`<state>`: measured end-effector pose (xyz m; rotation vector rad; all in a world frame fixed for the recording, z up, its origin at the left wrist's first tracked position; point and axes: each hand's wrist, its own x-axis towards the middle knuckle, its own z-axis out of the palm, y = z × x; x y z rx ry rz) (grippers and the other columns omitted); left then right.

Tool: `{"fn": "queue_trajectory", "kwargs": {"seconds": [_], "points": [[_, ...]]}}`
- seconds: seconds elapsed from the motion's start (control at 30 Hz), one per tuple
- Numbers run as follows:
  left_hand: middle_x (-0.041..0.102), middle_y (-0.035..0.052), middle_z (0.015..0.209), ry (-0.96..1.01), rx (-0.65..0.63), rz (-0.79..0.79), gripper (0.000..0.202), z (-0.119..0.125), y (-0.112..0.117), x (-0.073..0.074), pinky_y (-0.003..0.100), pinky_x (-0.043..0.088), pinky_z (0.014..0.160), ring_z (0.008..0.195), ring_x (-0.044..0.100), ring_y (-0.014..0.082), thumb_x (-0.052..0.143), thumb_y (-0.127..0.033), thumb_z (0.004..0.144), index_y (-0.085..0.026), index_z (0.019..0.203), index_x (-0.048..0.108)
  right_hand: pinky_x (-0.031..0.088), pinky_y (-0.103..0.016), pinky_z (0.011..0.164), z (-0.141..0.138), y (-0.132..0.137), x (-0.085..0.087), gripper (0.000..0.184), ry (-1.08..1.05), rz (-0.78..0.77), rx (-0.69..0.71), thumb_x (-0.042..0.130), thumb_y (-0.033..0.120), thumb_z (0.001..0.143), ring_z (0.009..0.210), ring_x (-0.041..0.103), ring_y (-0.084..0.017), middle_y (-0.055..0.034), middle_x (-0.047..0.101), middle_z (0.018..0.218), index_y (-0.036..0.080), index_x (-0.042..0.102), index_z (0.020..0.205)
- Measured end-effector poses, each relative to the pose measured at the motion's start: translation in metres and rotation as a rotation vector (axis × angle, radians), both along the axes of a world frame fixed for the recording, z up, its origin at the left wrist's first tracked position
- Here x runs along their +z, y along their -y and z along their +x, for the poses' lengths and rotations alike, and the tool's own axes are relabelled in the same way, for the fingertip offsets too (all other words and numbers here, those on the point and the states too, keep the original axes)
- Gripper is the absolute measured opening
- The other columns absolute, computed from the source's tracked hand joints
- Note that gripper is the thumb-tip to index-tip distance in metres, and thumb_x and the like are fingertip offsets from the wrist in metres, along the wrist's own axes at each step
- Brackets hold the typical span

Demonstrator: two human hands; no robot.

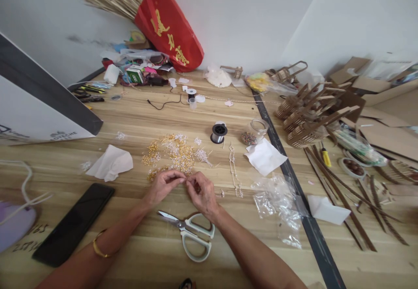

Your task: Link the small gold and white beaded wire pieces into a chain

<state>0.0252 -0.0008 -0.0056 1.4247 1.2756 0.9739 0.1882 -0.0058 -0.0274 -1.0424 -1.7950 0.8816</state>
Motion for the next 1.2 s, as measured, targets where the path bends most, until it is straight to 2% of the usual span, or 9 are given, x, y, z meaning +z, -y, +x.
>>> {"fn": "queue_trajectory", "kwargs": {"seconds": [0.3,0.6,0.83,1.0,1.2], "points": [[0.069,0.0041,0.075,-0.037,-0.027,0.02,0.015,-0.002,0.0001,-0.0045,0.025,0.047,0.07,0.073,0.061,0.0163,0.06,-0.027,0.076,-0.014,0.074,0.067,0.036,-0.021,0.048,-0.0001,-0.0008,-0.0019,0.01,0.01,-0.007,0.007,0.05,0.024,0.086,0.055,0.045,-0.009,-0.0001,0.053,0.071,0.018,0.056,0.081],[0.068,0.0037,0.073,-0.087,-0.022,0.038,0.015,-0.0008,0.0,-0.001,0.025,0.046,0.069,0.071,0.06,0.0161,0.059,-0.027,0.076,-0.015,0.072,0.066,0.035,-0.02,0.048,0.0007,-0.0002,-0.0012,0.01,0.014,-0.009,0.011,0.051,0.023,0.086,0.054,0.045,-0.008,0.0003,0.052,0.07,0.017,0.056,0.081],[0.064,0.0039,0.075,-0.165,-0.028,0.215,0.015,-0.001,0.001,0.0042,0.027,0.045,0.073,0.076,0.058,0.0168,0.057,-0.027,0.08,-0.016,0.072,0.063,0.037,-0.021,0.049,-0.0005,-0.0004,0.0,0.008,0.012,0.007,0.019,0.051,0.023,0.085,0.056,0.046,-0.009,-0.0001,0.053,0.071,0.018,0.057,0.083],[0.063,0.0042,0.073,-0.2,-0.034,0.326,0.016,-0.0016,0.0011,0.0036,0.03,0.043,0.076,0.076,0.056,0.0174,0.058,-0.026,0.081,-0.016,0.068,0.062,0.041,-0.021,0.052,-0.0002,0.0007,-0.0006,0.011,0.009,-0.005,0.029,0.055,0.024,0.083,0.061,0.05,-0.01,-0.0017,0.055,0.079,0.018,0.056,0.092],[0.063,0.0045,0.075,-0.207,-0.068,0.332,0.014,-0.0017,0.0018,0.0014,0.03,0.042,0.076,0.078,0.056,0.0175,0.058,-0.022,0.082,-0.016,0.071,0.062,0.046,-0.022,0.058,0.0009,0.0017,-0.0037,0.025,-0.005,-0.018,0.04,0.057,0.022,0.082,0.074,0.058,-0.013,-0.0059,0.06,0.097,0.019,0.053,0.107]]}}
